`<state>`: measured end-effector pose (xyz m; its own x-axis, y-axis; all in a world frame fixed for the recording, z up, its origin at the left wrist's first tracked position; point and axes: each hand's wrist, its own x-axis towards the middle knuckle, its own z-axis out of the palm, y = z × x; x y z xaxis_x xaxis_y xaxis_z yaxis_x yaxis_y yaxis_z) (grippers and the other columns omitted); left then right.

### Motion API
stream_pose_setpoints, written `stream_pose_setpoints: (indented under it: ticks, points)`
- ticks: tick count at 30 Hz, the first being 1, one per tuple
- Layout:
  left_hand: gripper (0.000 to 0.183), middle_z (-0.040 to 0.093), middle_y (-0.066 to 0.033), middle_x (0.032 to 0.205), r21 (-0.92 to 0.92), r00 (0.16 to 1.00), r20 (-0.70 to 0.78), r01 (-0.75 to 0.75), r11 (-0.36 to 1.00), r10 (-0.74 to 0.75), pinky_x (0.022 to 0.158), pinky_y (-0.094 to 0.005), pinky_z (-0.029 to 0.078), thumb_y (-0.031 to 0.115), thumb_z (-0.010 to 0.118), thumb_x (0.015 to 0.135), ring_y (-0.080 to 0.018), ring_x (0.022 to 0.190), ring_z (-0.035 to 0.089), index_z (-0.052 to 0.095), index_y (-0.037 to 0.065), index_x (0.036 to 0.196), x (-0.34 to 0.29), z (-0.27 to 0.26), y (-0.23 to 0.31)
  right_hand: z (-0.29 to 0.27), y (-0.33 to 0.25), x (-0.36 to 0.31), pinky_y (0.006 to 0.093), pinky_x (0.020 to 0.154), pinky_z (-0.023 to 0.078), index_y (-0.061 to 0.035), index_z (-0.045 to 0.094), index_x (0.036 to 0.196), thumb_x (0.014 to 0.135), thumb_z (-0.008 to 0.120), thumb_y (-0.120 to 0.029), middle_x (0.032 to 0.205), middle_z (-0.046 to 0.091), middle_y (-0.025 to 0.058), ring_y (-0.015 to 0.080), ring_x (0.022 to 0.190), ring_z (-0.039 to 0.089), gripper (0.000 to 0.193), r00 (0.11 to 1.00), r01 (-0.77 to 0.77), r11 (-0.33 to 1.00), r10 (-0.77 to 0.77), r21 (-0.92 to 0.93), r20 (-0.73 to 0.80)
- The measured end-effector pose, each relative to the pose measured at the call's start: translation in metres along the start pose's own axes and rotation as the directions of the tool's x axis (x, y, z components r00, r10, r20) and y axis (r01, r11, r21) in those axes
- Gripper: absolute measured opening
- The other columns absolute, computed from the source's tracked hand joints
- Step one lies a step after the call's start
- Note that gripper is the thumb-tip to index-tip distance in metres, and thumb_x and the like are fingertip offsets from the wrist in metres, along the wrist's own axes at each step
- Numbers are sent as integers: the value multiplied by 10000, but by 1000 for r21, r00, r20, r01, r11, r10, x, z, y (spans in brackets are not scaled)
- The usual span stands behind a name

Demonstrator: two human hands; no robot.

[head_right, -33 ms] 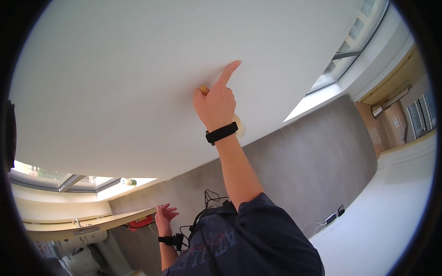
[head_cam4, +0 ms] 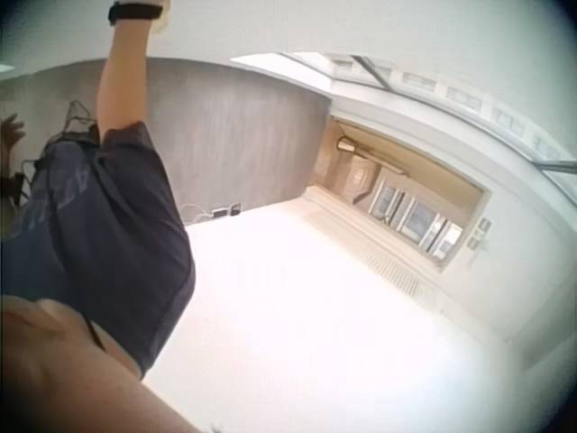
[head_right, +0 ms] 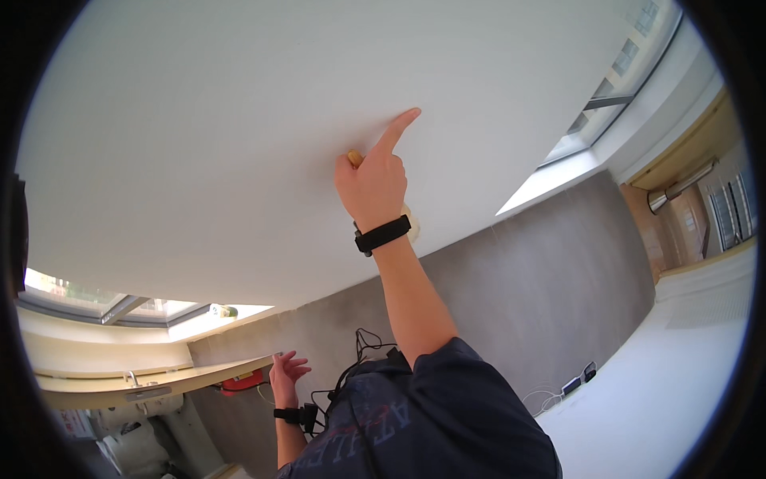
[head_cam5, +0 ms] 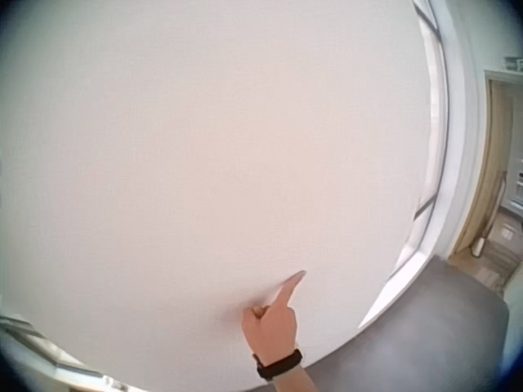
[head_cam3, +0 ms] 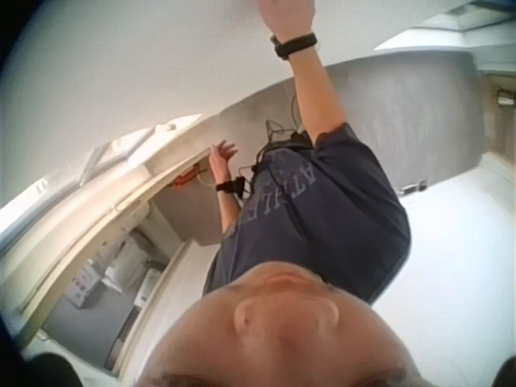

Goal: The person is cleaning the wall with a brush and then rubbing it with their hand.

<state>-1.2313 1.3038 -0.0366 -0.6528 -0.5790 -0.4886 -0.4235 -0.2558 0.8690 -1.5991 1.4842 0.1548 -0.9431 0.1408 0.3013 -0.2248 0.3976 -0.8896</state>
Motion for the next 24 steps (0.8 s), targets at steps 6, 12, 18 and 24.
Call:
stream_pose_setpoints:
  ticks: [6, 12, 18, 24]
  points:
    - [631, 743, -172, 962, 2, 998, 2, -70, 998, 70, 763, -325, 553, 456, 285, 1118, -230, 790, 726, 614, -68, 1244, -4, 5, 13, 48, -25, -67, 366, 417, 364, 127, -74, 1550, 750, 601, -47, 466, 449, 52, 254, 397, 438, 1061, 959, 211, 977, -213, 30, 189]
    - [629, 742, -171, 954, -69, 994, -95, -57, 996, 50, 772, -336, 561, 455, 291, 1116, -234, 789, 725, 616, -70, 1235, -18, -19, -4, 65, -34, -62, 345, 450, 403, 105, -101, 1556, 764, 607, -37, 489, 454, 31, 235, 411, 449, 1071, 968, 233, 971, -227, -46, 106]
    - [619, 747, -167, 947, -73, 989, -125, -88, 993, 78, 783, -327, 558, 451, 300, 1116, -221, 777, 722, 618, -70, 1221, -24, -24, 1, 94, -21, -158, 385, 420, 440, 89, 43, 1582, 801, 623, -174, 486, 538, 65, 281, 404, 527, 1008, 663, 495, 865, -310, -88, 681]
    - [613, 749, -164, 949, -98, 969, -223, -126, 987, 102, 767, -326, 552, 444, 303, 1119, -211, 774, 719, 622, -68, 1231, -41, -40, -15, 89, -43, -148, 361, 399, 396, 135, 31, 1559, 791, 607, -108, 470, 505, 47, 257, 384, 490, 990, 727, 507, 861, -448, 33, 521]
